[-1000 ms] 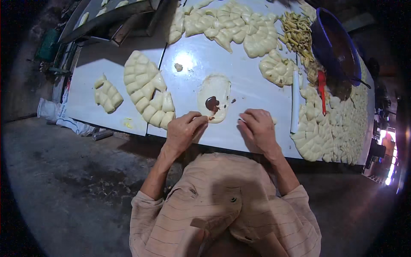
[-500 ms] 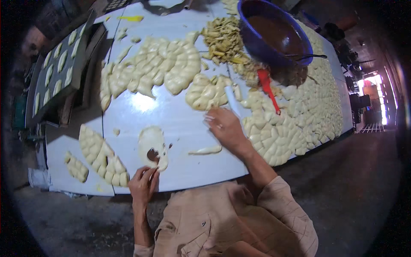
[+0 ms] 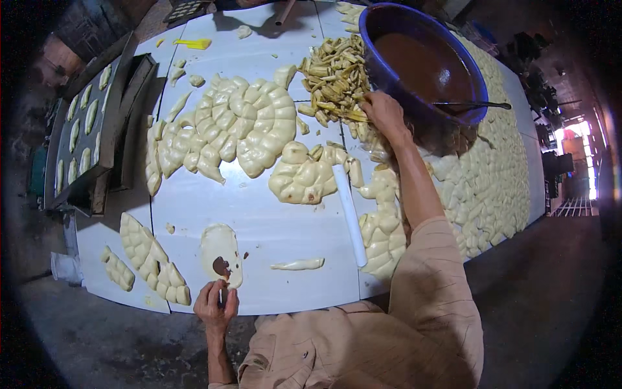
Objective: The person flattens pieces of dough by hand and with a roller, spreads chocolate filling onto them, adds fruit pieces, rolls the dough, and places the rolled dough onto a baking tray.
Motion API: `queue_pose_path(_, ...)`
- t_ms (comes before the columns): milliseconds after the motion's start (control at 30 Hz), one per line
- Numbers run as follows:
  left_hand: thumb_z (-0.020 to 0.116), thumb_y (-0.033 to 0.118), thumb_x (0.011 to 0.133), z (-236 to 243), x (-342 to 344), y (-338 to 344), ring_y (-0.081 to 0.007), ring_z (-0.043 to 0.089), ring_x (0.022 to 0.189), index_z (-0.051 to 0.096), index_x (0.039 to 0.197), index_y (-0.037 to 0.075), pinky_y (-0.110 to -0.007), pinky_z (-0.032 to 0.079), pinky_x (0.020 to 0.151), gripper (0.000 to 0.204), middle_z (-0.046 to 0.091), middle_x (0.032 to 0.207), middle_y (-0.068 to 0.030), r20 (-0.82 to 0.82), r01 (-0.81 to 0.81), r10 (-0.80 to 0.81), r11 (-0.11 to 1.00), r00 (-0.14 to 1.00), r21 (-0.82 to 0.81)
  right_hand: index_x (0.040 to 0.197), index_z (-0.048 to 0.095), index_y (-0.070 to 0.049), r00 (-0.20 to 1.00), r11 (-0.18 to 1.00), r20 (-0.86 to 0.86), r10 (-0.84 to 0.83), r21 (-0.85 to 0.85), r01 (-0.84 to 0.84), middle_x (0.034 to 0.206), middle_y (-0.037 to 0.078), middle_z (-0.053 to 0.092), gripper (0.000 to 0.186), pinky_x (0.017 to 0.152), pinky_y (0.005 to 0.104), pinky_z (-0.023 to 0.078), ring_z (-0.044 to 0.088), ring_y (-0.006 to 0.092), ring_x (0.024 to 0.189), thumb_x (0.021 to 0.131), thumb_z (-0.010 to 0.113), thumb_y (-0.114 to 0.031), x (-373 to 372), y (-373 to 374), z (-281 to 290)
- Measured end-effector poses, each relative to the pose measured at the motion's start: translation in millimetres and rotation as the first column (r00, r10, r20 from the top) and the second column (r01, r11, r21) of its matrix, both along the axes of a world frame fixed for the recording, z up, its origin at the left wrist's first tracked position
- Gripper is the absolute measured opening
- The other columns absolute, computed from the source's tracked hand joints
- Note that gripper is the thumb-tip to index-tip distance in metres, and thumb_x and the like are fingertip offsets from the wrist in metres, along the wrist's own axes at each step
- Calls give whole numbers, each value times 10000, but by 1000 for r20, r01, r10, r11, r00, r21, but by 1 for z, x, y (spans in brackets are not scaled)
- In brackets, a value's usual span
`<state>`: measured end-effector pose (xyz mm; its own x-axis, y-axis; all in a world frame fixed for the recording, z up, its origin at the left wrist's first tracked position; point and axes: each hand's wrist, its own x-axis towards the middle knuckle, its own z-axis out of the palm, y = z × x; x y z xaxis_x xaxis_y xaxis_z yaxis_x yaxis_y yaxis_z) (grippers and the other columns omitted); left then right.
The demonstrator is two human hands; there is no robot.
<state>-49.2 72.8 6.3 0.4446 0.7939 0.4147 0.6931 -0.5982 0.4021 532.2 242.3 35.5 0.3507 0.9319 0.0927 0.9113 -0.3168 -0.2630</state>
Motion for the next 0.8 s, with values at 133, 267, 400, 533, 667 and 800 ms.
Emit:
queue_pose_path(133,798,136,772,-13,-9,-3,-325,698,783,666,1087,36,-394,571,640,357,697,939,-167,-47,34,-32,998,998,48,1100,705,0,919,997,-390,-61,-59,41,1023,189,715,411,869,427,511,688,291,968,888,675,-351,16,7,16)
queue_pose_path(267,808,144,753,1,0,0,-322,697,777,678,1069,27,-390,571,640,362,698,933,-166,27,-50,51,998,998,-39,1209,668,-33,531,963,-839,-119,32,267,928,13,679,452,726,278,480,609,122,821,877,736,-332,16,-13,19)
queue_pose_path(400,803,148,751,1,-5,-2,-325,696,781,679,1078,24,-396,569,641,372,696,931,-171,62,-56,65,989,996,-134,1270,639,-35,518,978,-851,-92,20,206,949,-10,674,475,667,205,444,594,82,800,871,752,-266,1,-26,30)
queue_pose_path(533,800,147,761,1,-1,5,-323,699,783,678,1087,22,-391,569,637,370,697,953,-173,73,14,-10,999,997,-45,1294,628,-10,570,991,-821,-47,32,129,941,6,682,516,678,243,471,613,111,762,859,760,-252,12,-34,14)
queue_pose_path(667,793,140,784,5,-4,7,-318,699,777,674,1106,26,-384,564,631,362,697,961,-164,96,41,-31,994,995,-100,1270,660,-64,930,989,-337,-143,-78,124,1071,125,701,452,798,383,539,699,234,933,879,705,-284,-15,-33,14)
queue_pose_path(800,807,131,781,16,-5,6,-295,700,777,706,1070,45,-361,556,624,318,698,1016,-149,162,42,-7,975,987,-218,1243,663,-108,992,979,46,-120,174,110,1182,147,634,375,889,482,527,643,367,1085,926,617,-303,-56,-25,13)
